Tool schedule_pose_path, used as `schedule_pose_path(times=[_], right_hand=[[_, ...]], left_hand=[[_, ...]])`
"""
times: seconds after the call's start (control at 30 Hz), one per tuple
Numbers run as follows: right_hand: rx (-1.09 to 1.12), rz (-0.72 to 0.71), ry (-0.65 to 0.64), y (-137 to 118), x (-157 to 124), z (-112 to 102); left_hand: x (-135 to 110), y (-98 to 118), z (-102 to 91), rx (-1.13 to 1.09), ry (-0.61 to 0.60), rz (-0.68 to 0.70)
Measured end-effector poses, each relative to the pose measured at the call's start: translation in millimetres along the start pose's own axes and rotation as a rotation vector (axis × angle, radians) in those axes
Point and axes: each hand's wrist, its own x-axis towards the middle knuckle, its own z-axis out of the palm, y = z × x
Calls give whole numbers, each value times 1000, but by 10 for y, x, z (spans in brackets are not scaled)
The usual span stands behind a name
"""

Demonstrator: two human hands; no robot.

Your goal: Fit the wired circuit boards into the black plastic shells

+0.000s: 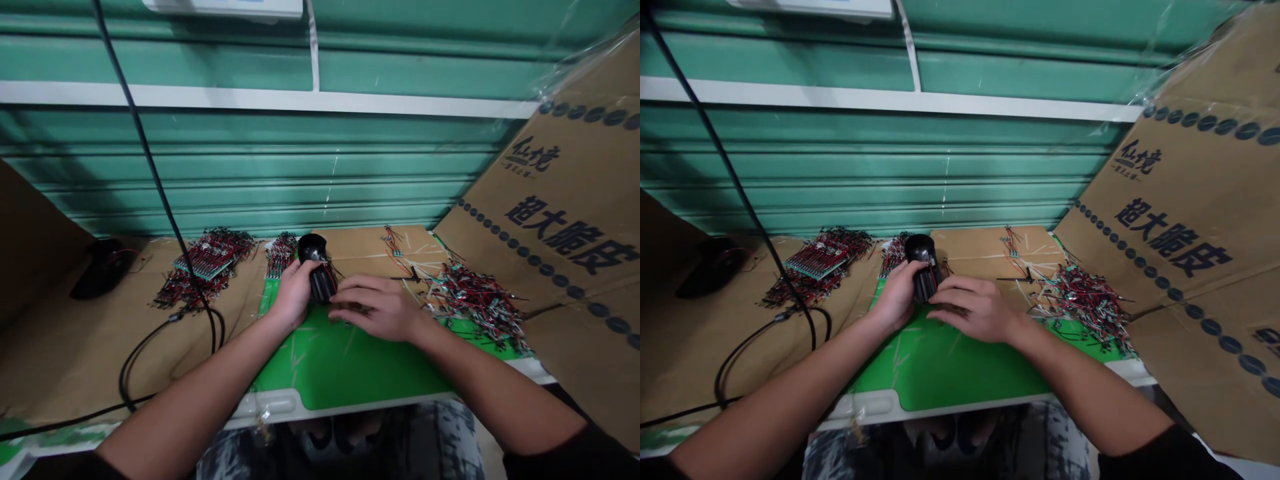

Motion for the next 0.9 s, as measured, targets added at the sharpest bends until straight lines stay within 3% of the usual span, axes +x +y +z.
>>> schedule_pose_path(times=[0.2,0.37,0.53,0.9], right_hand=[[-36,174,243,73,8,-104],[-71,382,304,211,16,-188],[-128,522,363,326,17,-228],[-144,430,344,243,17,-98]], left_hand=[[-41,130,9,-103,-134,-160],[-100,155,-1,-68,-147,-131],[-111,71,-17,53,-241,-42],[-183,-26,46,291,-412,53]])
